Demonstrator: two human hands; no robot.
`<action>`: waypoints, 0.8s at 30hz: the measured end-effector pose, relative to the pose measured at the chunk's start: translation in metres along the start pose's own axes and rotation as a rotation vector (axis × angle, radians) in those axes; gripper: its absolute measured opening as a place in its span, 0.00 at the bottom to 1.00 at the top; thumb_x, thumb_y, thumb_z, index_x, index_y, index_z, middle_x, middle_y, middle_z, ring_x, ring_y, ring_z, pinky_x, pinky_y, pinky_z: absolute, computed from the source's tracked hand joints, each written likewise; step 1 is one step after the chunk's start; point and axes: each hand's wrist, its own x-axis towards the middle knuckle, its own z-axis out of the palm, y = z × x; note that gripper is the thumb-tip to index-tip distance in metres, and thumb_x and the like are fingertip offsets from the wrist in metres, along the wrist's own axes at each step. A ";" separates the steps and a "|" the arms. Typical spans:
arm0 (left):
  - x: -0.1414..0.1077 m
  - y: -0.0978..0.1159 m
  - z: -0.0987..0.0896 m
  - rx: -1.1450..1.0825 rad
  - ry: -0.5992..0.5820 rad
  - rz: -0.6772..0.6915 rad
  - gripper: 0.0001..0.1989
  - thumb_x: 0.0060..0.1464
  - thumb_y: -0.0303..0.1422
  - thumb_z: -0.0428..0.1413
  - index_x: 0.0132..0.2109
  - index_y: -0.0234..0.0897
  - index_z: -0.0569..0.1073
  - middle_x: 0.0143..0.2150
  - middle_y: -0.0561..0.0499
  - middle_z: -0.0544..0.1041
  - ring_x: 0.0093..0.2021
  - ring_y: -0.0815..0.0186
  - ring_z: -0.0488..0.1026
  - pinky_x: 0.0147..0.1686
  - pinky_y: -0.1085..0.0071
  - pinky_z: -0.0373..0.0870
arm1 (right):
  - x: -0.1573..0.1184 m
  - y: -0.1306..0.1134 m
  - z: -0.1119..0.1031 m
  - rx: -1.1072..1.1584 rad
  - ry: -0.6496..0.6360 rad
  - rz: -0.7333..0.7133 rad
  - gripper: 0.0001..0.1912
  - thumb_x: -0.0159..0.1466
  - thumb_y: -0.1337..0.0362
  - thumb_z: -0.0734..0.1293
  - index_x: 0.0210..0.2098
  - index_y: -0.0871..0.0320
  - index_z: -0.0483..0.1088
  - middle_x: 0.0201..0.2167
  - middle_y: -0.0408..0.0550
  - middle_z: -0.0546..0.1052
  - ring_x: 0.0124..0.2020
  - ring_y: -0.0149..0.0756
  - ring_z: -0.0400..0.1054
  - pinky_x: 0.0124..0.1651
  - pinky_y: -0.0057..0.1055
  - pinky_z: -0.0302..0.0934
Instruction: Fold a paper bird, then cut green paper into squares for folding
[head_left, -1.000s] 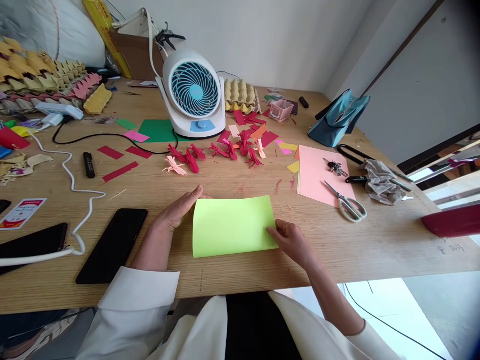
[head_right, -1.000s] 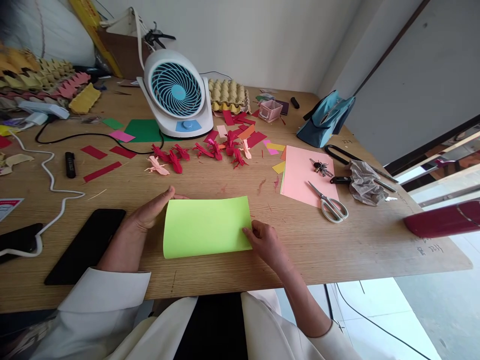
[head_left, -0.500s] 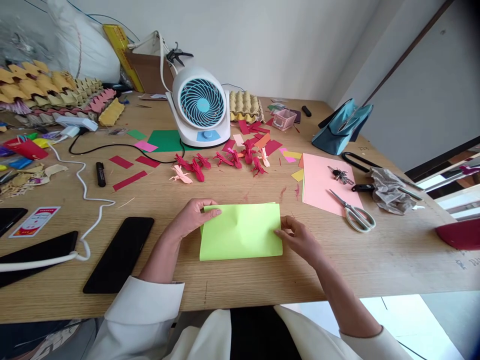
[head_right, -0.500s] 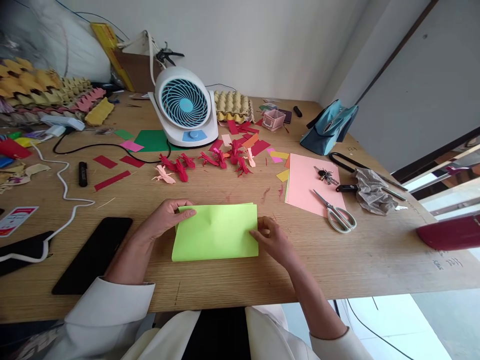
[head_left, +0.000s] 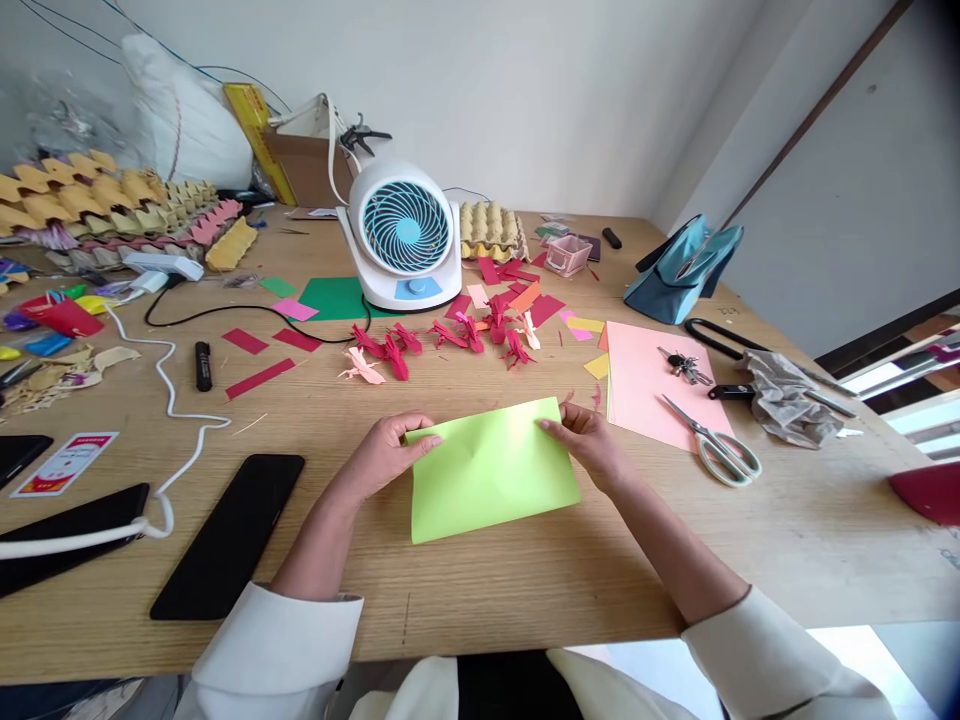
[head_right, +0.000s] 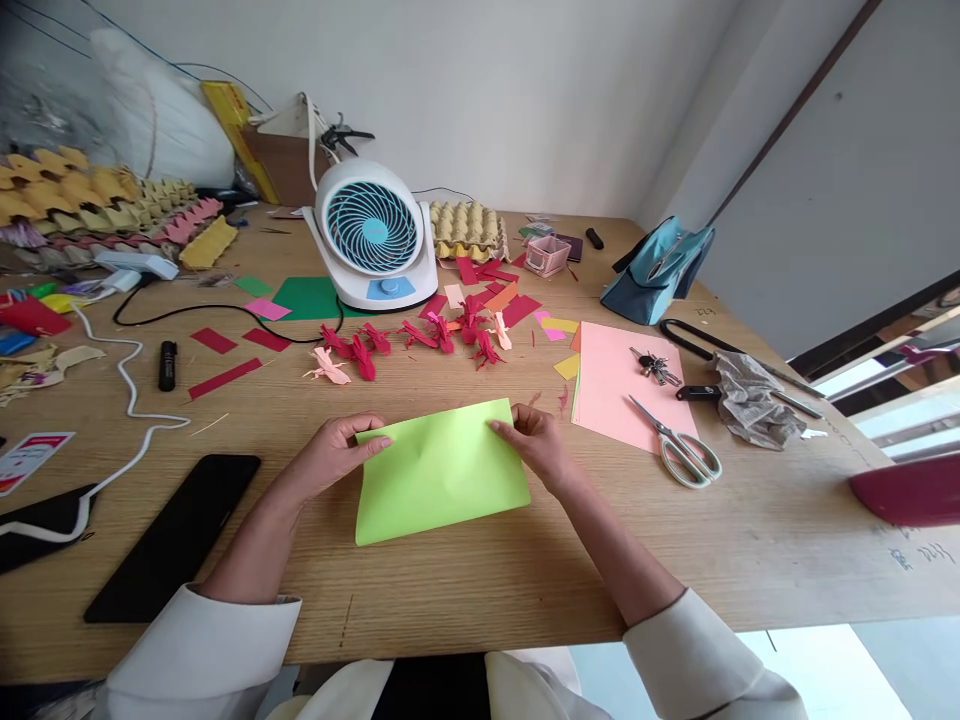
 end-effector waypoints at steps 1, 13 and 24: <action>0.000 0.000 0.000 0.022 0.011 0.008 0.15 0.55 0.44 0.56 0.30 0.35 0.74 0.28 0.55 0.70 0.30 0.68 0.66 0.29 0.75 0.62 | 0.003 0.004 0.000 0.006 0.031 -0.023 0.23 0.46 0.47 0.78 0.23 0.56 0.68 0.21 0.40 0.71 0.22 0.30 0.61 0.25 0.28 0.53; 0.001 0.000 0.011 0.205 0.185 -0.003 0.12 0.54 0.41 0.58 0.31 0.38 0.76 0.33 0.52 0.78 0.35 0.64 0.74 0.37 0.71 0.65 | 0.010 0.034 0.000 0.105 0.157 -0.058 0.21 0.46 0.55 0.80 0.24 0.55 0.65 0.21 0.38 0.69 0.21 0.28 0.60 0.24 0.26 0.54; -0.005 0.008 0.018 0.332 0.363 0.013 0.09 0.54 0.40 0.58 0.32 0.40 0.74 0.29 0.56 0.77 0.28 0.68 0.70 0.32 0.73 0.64 | 0.005 0.034 0.011 0.243 0.178 -0.027 0.22 0.48 0.54 0.78 0.36 0.54 0.70 0.34 0.45 0.80 0.34 0.37 0.74 0.36 0.32 0.68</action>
